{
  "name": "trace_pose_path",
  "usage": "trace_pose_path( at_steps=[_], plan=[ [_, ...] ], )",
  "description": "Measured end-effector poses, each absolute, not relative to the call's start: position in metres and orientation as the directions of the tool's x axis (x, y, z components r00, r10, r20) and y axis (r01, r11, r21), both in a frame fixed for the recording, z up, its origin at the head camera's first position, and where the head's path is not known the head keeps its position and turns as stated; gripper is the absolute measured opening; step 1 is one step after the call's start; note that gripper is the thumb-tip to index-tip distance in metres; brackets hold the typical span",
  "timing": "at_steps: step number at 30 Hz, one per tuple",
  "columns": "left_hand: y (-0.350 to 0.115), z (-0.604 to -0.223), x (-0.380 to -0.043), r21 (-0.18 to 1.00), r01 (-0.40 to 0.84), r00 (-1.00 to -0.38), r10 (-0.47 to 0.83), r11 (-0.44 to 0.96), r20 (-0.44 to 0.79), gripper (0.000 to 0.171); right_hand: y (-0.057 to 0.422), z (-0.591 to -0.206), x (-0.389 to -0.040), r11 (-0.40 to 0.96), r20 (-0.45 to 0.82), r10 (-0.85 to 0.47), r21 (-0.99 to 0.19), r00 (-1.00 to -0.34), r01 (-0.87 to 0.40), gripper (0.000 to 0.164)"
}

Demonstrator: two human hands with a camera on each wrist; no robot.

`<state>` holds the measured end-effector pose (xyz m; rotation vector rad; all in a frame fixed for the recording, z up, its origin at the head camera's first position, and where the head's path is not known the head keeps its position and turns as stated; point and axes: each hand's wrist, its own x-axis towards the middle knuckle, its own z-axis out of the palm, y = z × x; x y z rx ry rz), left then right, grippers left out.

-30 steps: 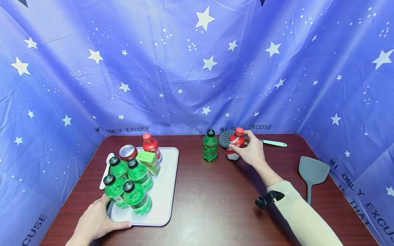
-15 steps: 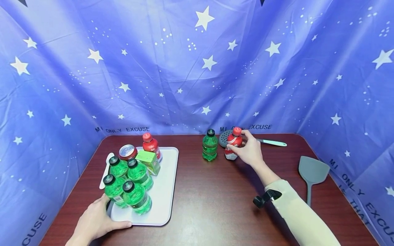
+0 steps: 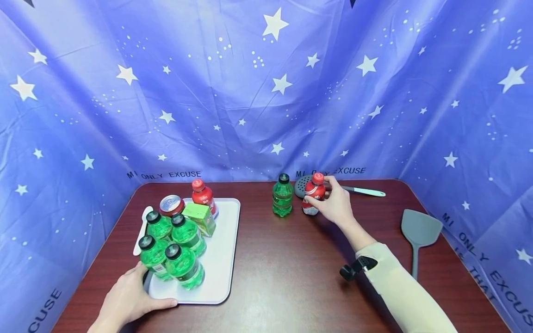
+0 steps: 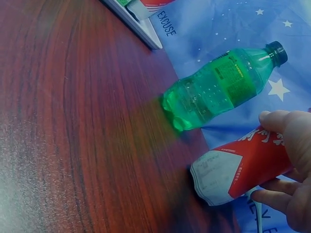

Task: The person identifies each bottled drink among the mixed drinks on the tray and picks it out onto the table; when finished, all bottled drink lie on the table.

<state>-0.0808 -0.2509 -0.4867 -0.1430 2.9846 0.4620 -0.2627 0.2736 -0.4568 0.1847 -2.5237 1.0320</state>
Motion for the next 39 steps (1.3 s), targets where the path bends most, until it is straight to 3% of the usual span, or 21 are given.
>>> trace_pose_path(
  at_steps=[10, 25, 33, 39],
  plan=[
    [-0.251, -0.488, -0.081, 0.297, -0.115, -0.988, -0.077, 0.948, -0.134, 0.151, 0.278, -0.440, -0.269, 0.677, 0.387, 0.033, -0.687, -0.921, -0.264, 0.068],
    [-0.251, -0.487, -0.080, 0.300, -0.100, -0.990, -0.065, 0.949, -0.124, 0.149, 0.255, -0.376, -0.283, 0.539, 0.426, 0.026, -0.768, -0.905, -0.346, 0.065],
    [-0.252, -0.487, -0.080, 0.300, -0.097, -0.991, -0.064, 0.949, -0.117, 0.150, 0.215, -0.346, -0.278, 0.412, 0.437, -0.048, -0.811, -0.898, -0.416, 0.058],
    [-0.252, -0.487, -0.079, 0.305, -0.099, -0.991, -0.066, 0.947, -0.119, 0.148, 0.182, -0.333, -0.265, 0.240, 0.492, -0.127, -0.827, -0.861, -0.508, 0.053]
  ],
)
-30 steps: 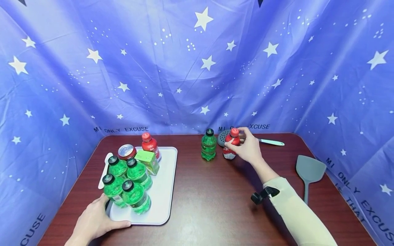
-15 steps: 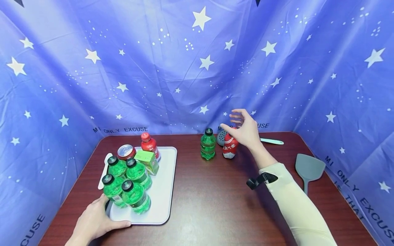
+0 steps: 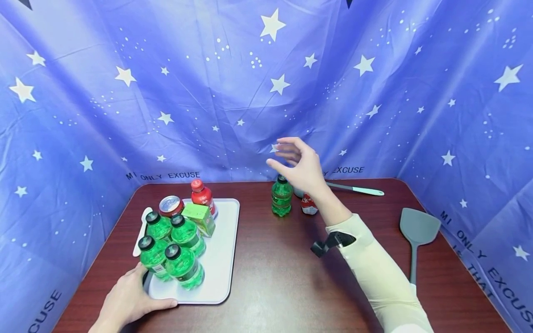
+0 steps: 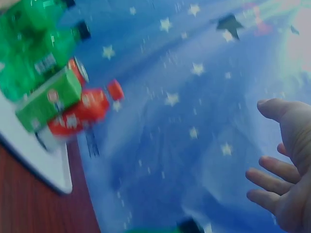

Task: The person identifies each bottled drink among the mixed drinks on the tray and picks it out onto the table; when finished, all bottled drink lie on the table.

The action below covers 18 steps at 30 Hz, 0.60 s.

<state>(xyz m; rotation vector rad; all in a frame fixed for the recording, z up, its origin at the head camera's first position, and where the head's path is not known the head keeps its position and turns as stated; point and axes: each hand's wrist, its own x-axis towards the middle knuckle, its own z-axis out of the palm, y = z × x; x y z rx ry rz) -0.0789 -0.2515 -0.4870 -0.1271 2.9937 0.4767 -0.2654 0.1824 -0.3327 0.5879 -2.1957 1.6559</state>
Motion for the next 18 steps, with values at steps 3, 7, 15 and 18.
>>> trace_pose_path(
  at_steps=[3, 7, 15, 18],
  plan=[
    [-0.251, -0.486, -0.079, 0.304, -0.102, -0.990, -0.068, 0.947, -0.121, 0.148, 0.165, -0.329, -0.254, 0.159, 0.503, -0.188, -0.832, -0.844, -0.531, 0.055],
    [-0.251, -0.486, -0.079, 0.304, -0.100, -0.991, -0.067, 0.947, -0.117, 0.148, 0.144, -0.330, -0.238, 0.110, 0.517, -0.262, -0.823, -0.815, -0.557, 0.056],
    [-0.250, -0.486, -0.078, 0.309, -0.094, -0.992, -0.063, 0.946, -0.106, 0.148, 0.107, -0.347, -0.212, 0.081, 0.530, -0.381, -0.797, -0.757, -0.599, 0.054],
    [-0.250, -0.486, -0.078, 0.309, -0.094, -0.992, -0.063, 0.946, -0.109, 0.148, 0.095, -0.355, -0.202, 0.086, 0.528, -0.419, -0.787, -0.739, -0.611, 0.054]
  ],
)
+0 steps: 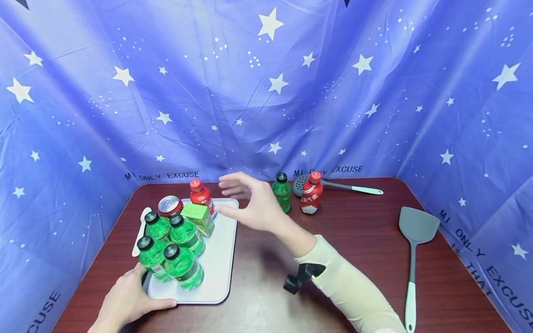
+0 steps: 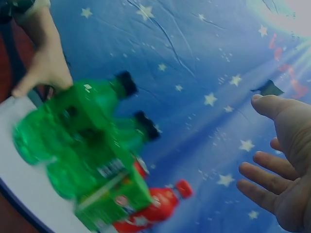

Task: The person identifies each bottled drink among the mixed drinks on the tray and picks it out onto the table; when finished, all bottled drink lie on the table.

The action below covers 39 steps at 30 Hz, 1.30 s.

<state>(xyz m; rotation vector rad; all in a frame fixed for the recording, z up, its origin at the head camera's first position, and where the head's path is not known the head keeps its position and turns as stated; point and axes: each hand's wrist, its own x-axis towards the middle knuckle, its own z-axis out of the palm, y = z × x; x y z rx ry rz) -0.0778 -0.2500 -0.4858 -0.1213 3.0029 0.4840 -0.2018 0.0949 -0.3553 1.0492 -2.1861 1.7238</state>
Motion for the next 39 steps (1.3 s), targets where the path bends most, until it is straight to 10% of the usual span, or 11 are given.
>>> trace_pose_path(
  at_steps=[39],
  plan=[
    [-0.252, -0.488, -0.078, 0.311, -0.076, -0.996, -0.055, 0.947, -0.074, 0.149, 0.011, -0.456, -0.141, 0.297, 0.436, -0.612, -0.647, -0.660, -0.702, 0.067]
  ],
)
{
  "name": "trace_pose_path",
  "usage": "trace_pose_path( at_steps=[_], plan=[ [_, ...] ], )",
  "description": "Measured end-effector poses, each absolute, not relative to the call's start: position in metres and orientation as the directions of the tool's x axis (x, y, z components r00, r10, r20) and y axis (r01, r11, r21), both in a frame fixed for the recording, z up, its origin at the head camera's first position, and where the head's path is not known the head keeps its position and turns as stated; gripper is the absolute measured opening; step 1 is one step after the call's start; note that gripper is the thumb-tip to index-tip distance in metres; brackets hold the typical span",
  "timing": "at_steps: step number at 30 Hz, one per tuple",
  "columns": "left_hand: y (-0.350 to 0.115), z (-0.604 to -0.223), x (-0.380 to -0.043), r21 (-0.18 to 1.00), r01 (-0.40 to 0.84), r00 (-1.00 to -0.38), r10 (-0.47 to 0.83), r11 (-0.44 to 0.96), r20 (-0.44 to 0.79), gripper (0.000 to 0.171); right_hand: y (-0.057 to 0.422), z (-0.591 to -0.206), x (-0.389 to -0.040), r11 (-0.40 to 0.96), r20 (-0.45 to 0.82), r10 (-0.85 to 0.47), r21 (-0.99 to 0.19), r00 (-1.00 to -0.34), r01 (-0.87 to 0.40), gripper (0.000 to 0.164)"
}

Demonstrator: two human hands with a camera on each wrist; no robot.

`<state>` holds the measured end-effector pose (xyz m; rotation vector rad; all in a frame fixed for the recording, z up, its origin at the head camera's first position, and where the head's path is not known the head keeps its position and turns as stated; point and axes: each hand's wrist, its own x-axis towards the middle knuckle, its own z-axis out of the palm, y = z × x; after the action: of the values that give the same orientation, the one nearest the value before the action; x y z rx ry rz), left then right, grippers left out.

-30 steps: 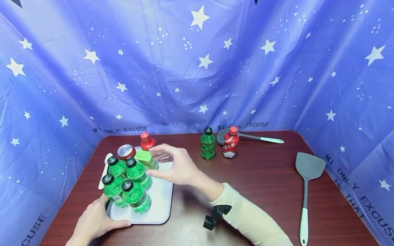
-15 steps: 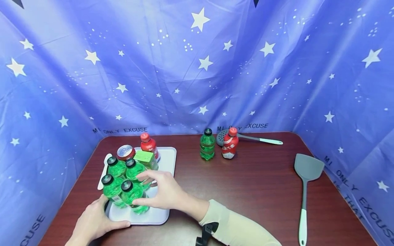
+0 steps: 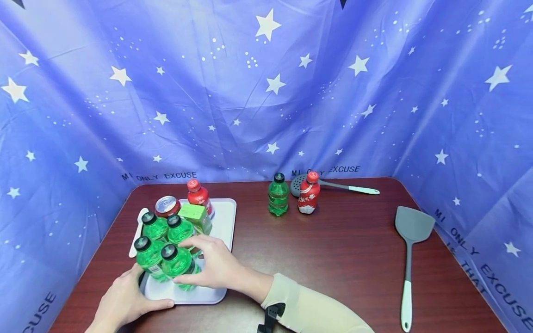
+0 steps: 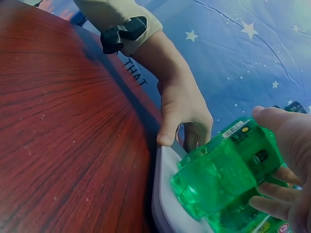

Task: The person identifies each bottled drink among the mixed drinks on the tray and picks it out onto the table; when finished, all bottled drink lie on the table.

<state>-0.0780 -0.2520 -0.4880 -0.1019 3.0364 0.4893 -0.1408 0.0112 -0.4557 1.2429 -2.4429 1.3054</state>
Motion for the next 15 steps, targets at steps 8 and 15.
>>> trace_pose_path(
  at_steps=[8, 15],
  plan=[
    [-0.2514, -0.4914, -0.0786, 0.315, -0.077, -0.995, -0.055, 0.946, -0.079, 0.150, 0.0028, -0.4618, -0.1434, 0.322, 0.427, -0.617, -0.630, -0.661, -0.707, 0.069],
    [-0.2511, -0.4911, -0.0798, 0.306, -0.100, -0.991, -0.068, 0.947, -0.113, 0.148, 0.0036, -0.4646, -0.1480, 0.301, 0.429, -0.621, -0.642, -0.656, -0.705, 0.067]
  ],
)
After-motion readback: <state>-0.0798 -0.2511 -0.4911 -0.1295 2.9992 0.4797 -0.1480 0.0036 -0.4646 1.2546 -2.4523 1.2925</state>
